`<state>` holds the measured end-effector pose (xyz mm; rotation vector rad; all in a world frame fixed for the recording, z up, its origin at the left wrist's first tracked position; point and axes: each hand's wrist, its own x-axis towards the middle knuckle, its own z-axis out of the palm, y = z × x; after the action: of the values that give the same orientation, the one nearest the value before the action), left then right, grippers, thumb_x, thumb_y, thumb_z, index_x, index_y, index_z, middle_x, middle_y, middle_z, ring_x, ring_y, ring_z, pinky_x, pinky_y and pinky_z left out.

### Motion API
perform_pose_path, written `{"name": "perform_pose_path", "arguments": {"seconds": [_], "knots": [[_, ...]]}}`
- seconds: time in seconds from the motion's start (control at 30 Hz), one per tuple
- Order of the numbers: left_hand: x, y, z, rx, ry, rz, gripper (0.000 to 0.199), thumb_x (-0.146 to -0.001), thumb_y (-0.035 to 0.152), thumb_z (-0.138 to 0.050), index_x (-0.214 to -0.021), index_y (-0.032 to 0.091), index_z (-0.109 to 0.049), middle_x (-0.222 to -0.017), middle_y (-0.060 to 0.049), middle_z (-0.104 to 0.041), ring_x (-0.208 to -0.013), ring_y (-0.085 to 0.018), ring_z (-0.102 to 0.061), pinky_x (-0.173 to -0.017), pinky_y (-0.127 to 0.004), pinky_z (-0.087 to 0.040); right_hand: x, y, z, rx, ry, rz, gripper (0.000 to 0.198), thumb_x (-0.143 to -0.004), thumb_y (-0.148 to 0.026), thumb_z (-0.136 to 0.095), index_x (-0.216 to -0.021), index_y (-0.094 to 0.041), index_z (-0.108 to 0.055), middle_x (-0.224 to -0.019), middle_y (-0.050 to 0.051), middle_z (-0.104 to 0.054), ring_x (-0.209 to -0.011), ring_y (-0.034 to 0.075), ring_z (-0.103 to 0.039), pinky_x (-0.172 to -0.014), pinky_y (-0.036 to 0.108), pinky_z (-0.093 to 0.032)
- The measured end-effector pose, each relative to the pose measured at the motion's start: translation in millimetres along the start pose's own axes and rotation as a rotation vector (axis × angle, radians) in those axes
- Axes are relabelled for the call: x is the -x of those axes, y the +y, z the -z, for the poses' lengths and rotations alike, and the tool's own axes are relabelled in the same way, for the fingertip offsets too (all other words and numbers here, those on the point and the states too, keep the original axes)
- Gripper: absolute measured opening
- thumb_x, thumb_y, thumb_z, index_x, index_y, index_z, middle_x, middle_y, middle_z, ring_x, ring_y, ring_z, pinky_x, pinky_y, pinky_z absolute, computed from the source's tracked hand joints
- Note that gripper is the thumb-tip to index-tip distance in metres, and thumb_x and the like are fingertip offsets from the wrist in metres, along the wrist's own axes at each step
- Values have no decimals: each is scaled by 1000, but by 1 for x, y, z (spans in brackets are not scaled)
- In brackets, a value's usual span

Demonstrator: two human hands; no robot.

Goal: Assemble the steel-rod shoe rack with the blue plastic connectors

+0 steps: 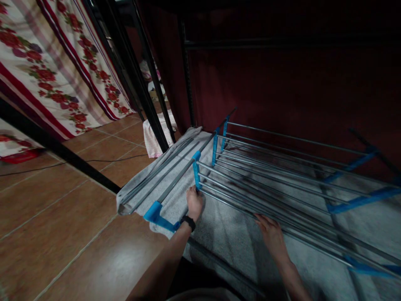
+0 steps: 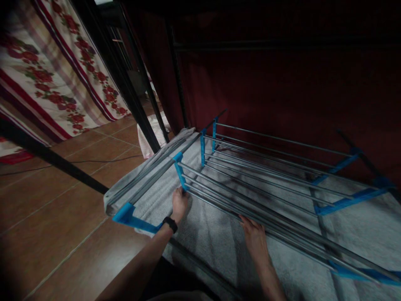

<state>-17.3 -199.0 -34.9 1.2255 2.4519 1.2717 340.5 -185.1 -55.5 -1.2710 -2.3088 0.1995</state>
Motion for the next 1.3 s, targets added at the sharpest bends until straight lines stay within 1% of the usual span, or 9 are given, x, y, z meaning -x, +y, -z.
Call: {"name": "perform_pose_path", "arguments": {"seconds": [0.37, 0.57, 0.7, 0.87, 0.97, 1.07, 1.17, 1.3], "knots": [[1, -3, -1, -16, 21, -10, 14, -79, 6, -60, -81, 19, -60, -86, -8, -65, -88, -24, -61, -88, -39, -49, 0, -2, 0, -1, -25, -43, 37, -101, -26, -43, -124, -24, -72, -118, 9, -77, -109, 26, -71, -95, 44, -51], [2, -3, -2, -22, 34, -16, 13, -80, 8, -60, -79, 21, -59, -85, -6, -64, -88, -23, -60, -88, -38, -49, 1, 2, -4, 16, -16, -23, 36, -102, -25, -44, -123, -22, -72, -118, 9, -78, -109, 26, -71, -90, 42, -51], [3, -2, -3, -36, 34, -18, 15, -81, 8, -58, -77, 22, -57, -84, -6, -62, -88, -24, -59, -89, -39, -49, 1, 3, -4, 15, -18, -12, 37, -101, -24, -43, -124, -22, -72, -119, 9, -77, -108, 25, -72, -92, 42, -51], [7, 2, -2, -67, 18, -33, 16, -79, 4, -56, -81, 21, -57, -87, -7, -62, -91, -25, -59, -92, -40, -48, 0, 1, -2, -11, -25, -36, 38, -100, -23, -43, -124, -24, -72, -118, 8, -78, -108, 24, -72, -93, 42, -51], [9, 5, 1, -86, 9, -34, 18, -79, 4, -53, -82, 21, -57, -87, -8, -63, -92, -25, -59, -93, -40, -48, 0, -2, 0, -22, -32, -47, 38, -100, -23, -43, -124, -23, -72, -117, 9, -78, -107, 25, -72, -92, 43, -52], [10, 10, 4, -100, 1, -34, 14, -82, 8, -52, -84, 20, -58, -90, -10, -64, -93, -26, -59, -93, -41, -47, -1, -5, 2, -33, -28, -57, 38, -100, -23, -42, -125, -23, -72, -118, 10, -77, -109, 26, -70, -95, 46, -51], [10, 14, 7, -95, -19, -44, 9, -86, 17, -51, -85, 21, -59, -91, -11, -65, -96, -28, -59, -95, -42, -47, -4, -13, 1, -49, 3, -84, 39, -99, -20, -43, -125, -23, -72, -118, 10, -77, -110, 27, -69, -97, 49, -51], [8, 16, 10, -77, -32, -55, 19, -92, 34, -49, -88, 21, -61, -89, -11, -65, -98, -29, -60, -97, -43, -47, -4, -25, -2, -111, 114, -111, 39, -97, -19, -46, -126, -26, -70, -121, 10, -74, -114, 27, -67, -101, 51, -50]]}}
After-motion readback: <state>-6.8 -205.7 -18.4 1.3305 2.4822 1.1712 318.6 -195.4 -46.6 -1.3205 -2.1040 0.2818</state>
